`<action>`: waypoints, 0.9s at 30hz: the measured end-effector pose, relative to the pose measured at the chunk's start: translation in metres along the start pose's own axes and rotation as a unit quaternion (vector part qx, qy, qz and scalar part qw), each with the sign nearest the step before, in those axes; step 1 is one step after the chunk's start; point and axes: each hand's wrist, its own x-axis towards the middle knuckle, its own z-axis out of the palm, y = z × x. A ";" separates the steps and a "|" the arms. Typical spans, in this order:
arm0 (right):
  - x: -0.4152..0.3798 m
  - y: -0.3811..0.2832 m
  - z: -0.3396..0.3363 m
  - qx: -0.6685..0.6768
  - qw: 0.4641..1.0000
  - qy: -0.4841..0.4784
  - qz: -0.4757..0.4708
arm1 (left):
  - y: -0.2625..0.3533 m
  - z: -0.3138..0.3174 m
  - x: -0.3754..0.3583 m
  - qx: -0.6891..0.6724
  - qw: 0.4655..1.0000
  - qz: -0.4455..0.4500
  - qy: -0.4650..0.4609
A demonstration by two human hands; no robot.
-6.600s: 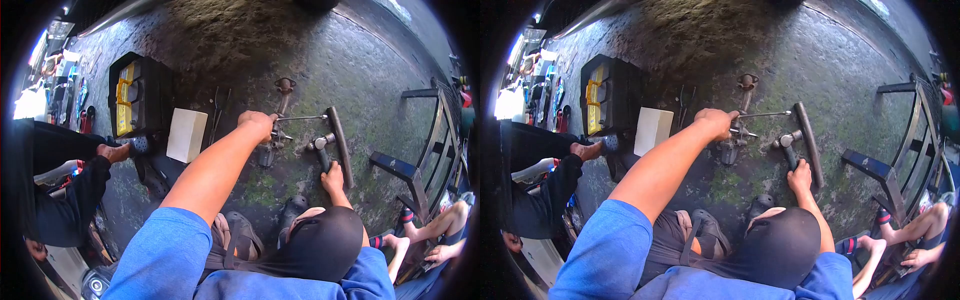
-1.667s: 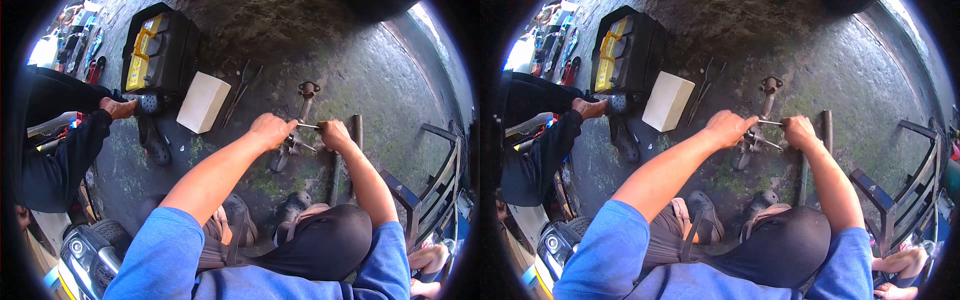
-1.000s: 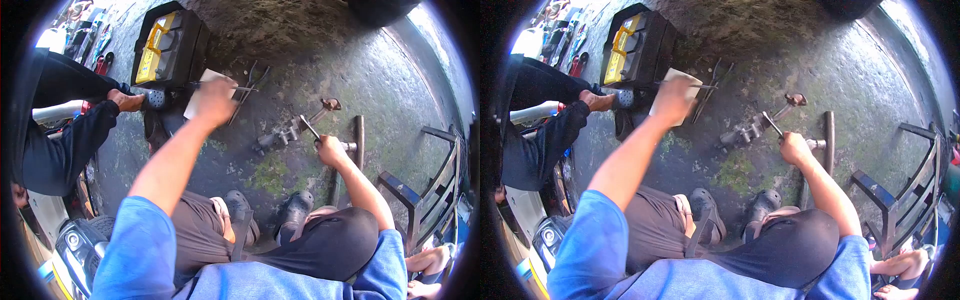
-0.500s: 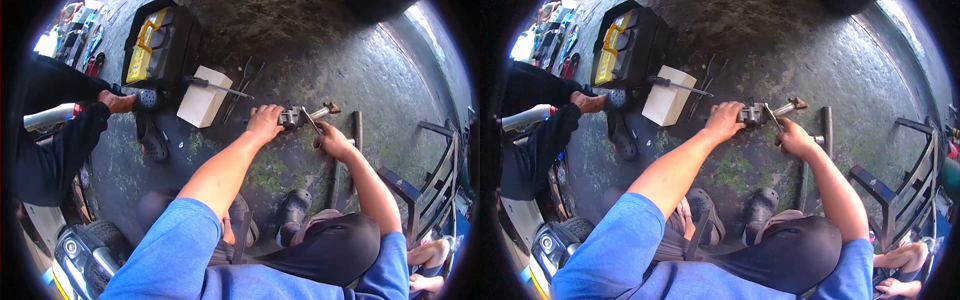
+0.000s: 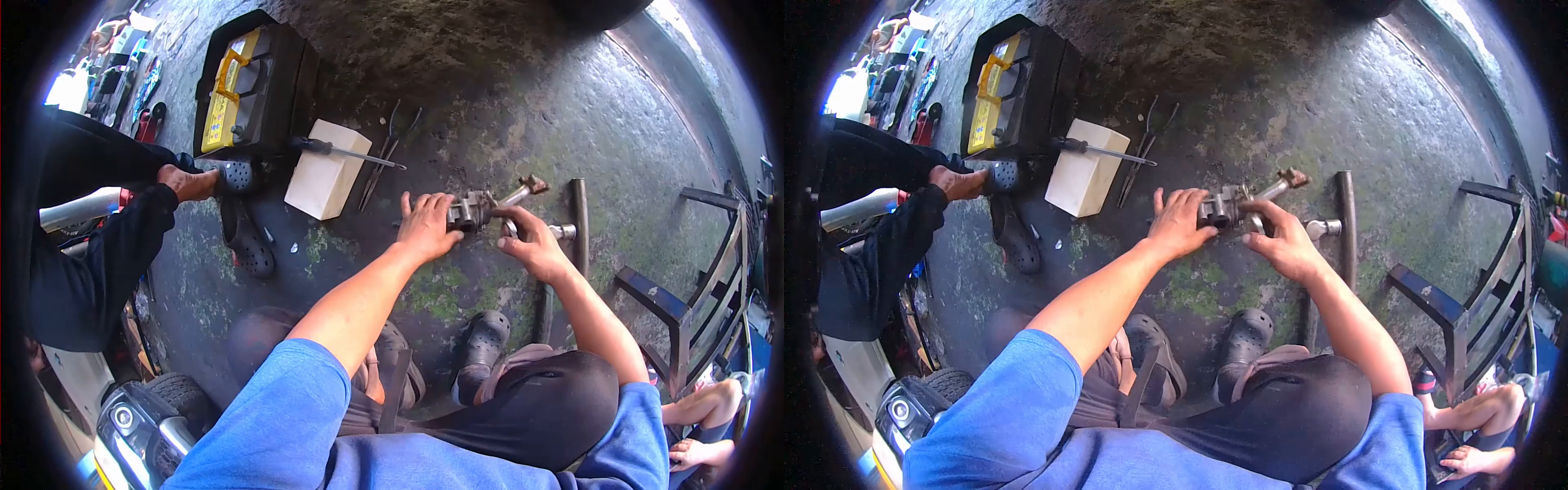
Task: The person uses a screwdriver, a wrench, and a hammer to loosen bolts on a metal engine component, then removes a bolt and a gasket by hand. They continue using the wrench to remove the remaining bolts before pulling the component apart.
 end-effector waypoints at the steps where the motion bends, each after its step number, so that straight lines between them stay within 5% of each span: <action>1: 0.004 0.000 0.005 -0.056 0.997 0.022 -0.042 | 0.005 -0.003 -0.001 -0.006 1.000 -0.022 -0.005; 3: 0.019 0.007 0.013 -0.168 0.975 0.070 -0.128 | 0.006 -0.001 0.005 -0.009 0.998 -0.064 -0.025; 8: 0.048 0.030 -0.003 -0.220 0.955 0.157 -0.119 | 0.001 0.000 0.021 -0.012 0.995 -0.098 -0.029; 9: 0.047 0.016 -0.004 -0.176 0.970 0.161 -0.044 | 0.003 -0.003 0.021 -0.008 0.994 -0.097 -0.042; 18: 0.132 -0.034 -0.029 -0.300 0.951 0.061 -0.042 | 0.005 0.004 0.026 0.030 0.998 -0.041 -0.045; 22: 0.164 0.002 -0.029 -0.325 0.930 0.078 -0.151 | 0.013 0.014 0.016 0.045 0.997 -0.057 -0.010; 25: 0.171 0.025 -0.026 -0.349 0.926 0.146 -0.019 | 0.011 0.018 0.015 0.030 0.998 -0.062 0.014; 27: 0.175 0.035 -0.030 -0.312 0.933 0.179 -0.017 | 0.009 0.020 0.015 0.017 0.998 -0.061 0.019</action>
